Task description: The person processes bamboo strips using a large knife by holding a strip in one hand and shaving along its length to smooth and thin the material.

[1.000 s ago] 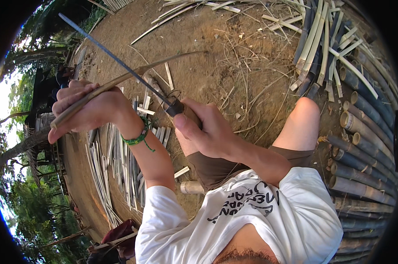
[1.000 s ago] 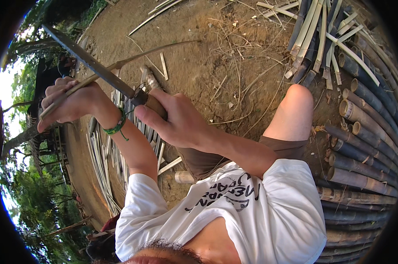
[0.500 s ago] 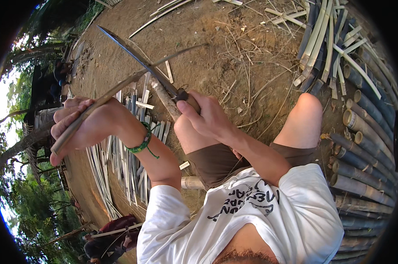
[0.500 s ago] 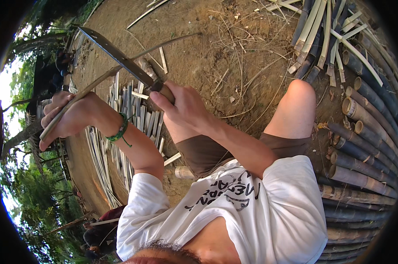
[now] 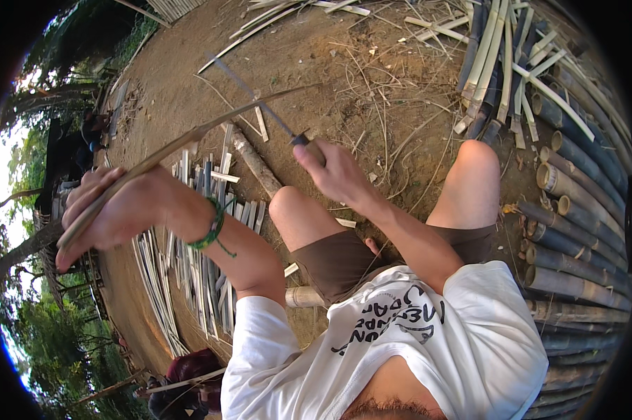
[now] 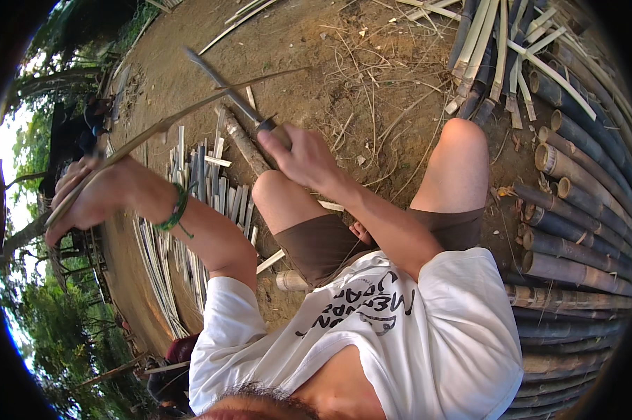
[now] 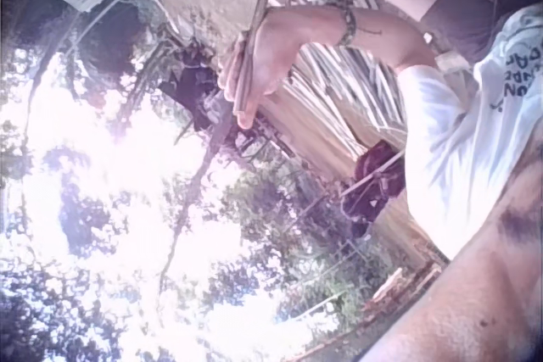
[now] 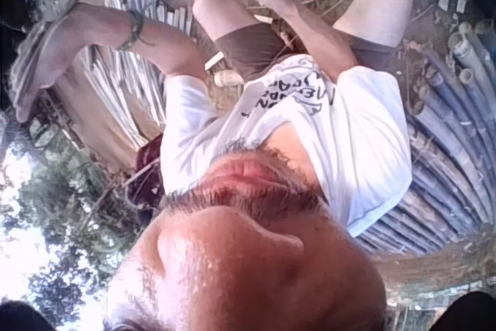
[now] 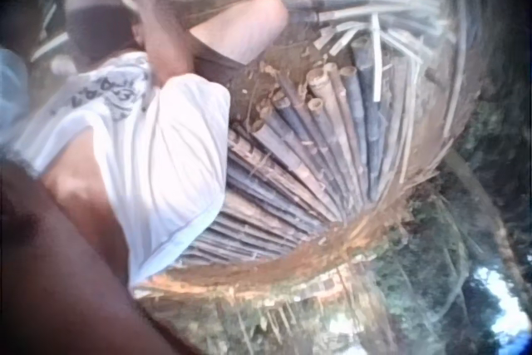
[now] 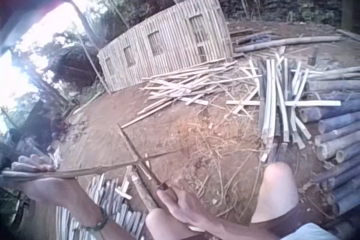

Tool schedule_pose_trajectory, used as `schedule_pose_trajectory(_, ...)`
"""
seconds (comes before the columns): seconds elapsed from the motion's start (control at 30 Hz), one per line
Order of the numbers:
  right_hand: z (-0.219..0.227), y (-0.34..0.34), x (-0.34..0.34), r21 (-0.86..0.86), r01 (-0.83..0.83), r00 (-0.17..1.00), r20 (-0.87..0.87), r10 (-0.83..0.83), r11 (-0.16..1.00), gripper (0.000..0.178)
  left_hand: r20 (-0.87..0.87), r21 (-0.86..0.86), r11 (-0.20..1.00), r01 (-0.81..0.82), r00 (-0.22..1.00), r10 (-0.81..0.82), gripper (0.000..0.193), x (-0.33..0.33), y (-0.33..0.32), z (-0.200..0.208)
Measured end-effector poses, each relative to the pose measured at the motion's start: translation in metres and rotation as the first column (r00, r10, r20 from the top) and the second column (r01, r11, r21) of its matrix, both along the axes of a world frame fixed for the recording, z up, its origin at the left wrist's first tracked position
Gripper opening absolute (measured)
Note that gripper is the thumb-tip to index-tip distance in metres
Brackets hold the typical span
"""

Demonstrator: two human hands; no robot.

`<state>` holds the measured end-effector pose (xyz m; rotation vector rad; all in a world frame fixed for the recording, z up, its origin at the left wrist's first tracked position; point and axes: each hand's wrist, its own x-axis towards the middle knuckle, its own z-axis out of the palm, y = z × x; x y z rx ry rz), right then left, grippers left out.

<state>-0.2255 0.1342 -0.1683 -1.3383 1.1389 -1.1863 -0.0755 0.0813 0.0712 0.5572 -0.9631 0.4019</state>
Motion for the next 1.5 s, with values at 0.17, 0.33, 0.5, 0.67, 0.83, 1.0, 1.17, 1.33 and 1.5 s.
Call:
schedule_pose_trajectory(0.17,0.030,0.037,-0.011,-0.199,-0.078,0.997,-0.038,0.072,0.977,0.054,-0.036,0.014,0.991,0.136,0.990,-0.135,0.074,-0.002,0.020,0.002)
schedule_pose_trajectory(0.33,-0.098,-0.032,-0.009,0.229,-0.004,0.998,-0.056,0.017,0.973,0.057,-0.088,0.055,0.986,0.160,0.984,-0.155,0.075,0.016,0.004,0.013)
schedule_pose_trajectory(0.5,-0.128,-0.060,-0.006,0.234,0.032,0.996,-0.083,-0.013,0.972,0.059,-0.070,0.079,0.984,0.161,0.985,-0.156,0.074,0.029,-0.003,0.015)
schedule_pose_trajectory(0.67,-0.098,-0.036,0.015,-0.064,-0.004,0.999,-0.051,0.001,0.998,0.058,-0.162,0.076,0.987,0.145,0.978,-0.131,0.075,0.054,-0.011,0.018)
schedule_pose_trajectory(0.83,-0.187,-0.075,-0.021,0.559,0.050,0.998,-0.054,-0.024,0.828,0.061,-0.169,0.093,0.977,0.192,0.970,-0.174,0.078,0.051,-0.020,0.023)
schedule_pose_trajectory(1.0,-0.191,-0.035,-0.013,0.472,0.044,0.999,-0.007,-0.046,0.881,0.064,0.152,0.226,0.746,0.626,0.734,-0.662,0.077,0.073,-0.016,0.022)
schedule_pose_trajectory(1.17,-0.116,-0.019,-0.017,0.013,-0.029,0.991,-0.131,0.030,0.999,0.062,0.117,0.352,0.408,0.843,0.393,-0.912,0.031,0.107,-0.018,0.021)
schedule_pose_trajectory(1.33,-0.170,-0.057,-0.026,0.240,-0.088,0.993,-0.051,0.103,0.967,0.060,0.134,0.346,0.383,0.856,0.359,-0.924,0.029,0.095,-0.028,0.023)
schedule_pose_trajectory(1.5,-0.202,-0.109,-0.032,0.425,-0.528,0.616,0.787,-0.013,0.735,0.062,0.107,0.359,0.287,0.888,0.266,-0.958,0.028,0.120,-0.040,0.025)
